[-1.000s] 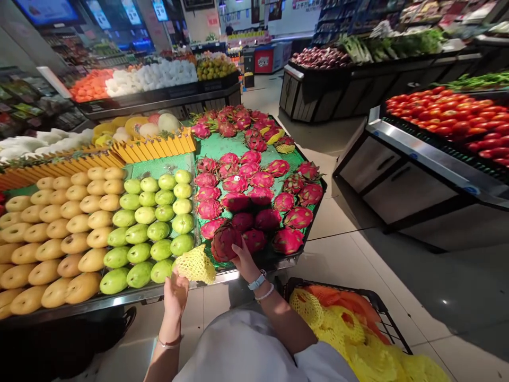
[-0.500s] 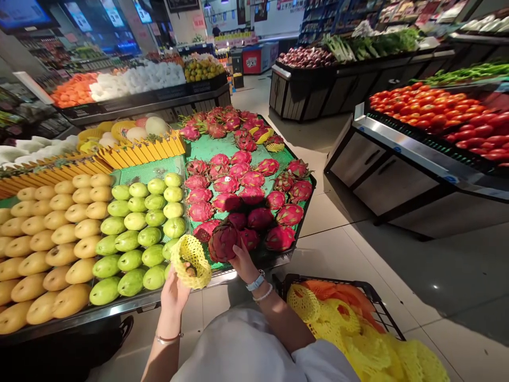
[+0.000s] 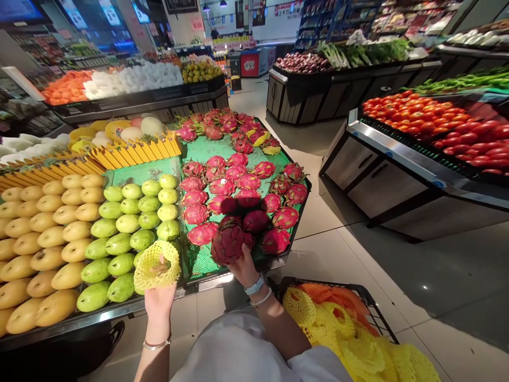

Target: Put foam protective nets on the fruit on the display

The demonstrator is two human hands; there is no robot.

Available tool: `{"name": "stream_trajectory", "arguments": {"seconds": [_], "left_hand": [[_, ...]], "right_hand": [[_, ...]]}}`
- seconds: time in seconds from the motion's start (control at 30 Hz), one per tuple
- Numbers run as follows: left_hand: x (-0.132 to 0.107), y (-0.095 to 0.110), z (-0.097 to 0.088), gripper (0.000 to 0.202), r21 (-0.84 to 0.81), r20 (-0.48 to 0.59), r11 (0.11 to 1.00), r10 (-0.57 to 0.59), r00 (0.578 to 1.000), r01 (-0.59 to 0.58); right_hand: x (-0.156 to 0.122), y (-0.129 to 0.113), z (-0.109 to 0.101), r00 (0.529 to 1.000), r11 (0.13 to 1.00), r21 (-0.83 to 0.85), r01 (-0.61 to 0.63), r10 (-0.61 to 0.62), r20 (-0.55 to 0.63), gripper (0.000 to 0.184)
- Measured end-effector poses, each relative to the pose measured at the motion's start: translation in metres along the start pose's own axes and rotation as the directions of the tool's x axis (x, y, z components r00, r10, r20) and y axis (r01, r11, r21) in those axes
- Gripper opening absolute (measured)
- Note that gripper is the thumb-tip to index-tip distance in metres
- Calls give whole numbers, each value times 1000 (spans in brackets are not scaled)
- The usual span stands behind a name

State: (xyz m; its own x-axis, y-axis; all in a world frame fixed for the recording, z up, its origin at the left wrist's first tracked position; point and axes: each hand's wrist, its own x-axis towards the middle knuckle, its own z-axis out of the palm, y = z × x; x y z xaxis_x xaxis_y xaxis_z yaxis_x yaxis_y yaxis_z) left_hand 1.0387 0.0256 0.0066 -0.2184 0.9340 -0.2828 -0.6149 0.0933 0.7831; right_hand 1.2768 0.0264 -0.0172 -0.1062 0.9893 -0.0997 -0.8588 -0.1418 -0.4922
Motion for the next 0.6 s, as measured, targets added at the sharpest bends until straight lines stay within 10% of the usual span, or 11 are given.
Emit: {"name": "stream_trajectory", "arguments": {"seconds": [0.23, 0.6], "left_hand": [[-6, -1, 13, 23, -43, 23, 994, -95, 995, 96], [-8, -14, 5, 36, 55, 14, 996, 65, 998, -66]], "right_hand": [[-7, -7, 0, 1000, 999, -46, -16, 15, -18, 56], [-17, -1, -7, 999, 972, -233, -32, 34, 6, 58]]}}
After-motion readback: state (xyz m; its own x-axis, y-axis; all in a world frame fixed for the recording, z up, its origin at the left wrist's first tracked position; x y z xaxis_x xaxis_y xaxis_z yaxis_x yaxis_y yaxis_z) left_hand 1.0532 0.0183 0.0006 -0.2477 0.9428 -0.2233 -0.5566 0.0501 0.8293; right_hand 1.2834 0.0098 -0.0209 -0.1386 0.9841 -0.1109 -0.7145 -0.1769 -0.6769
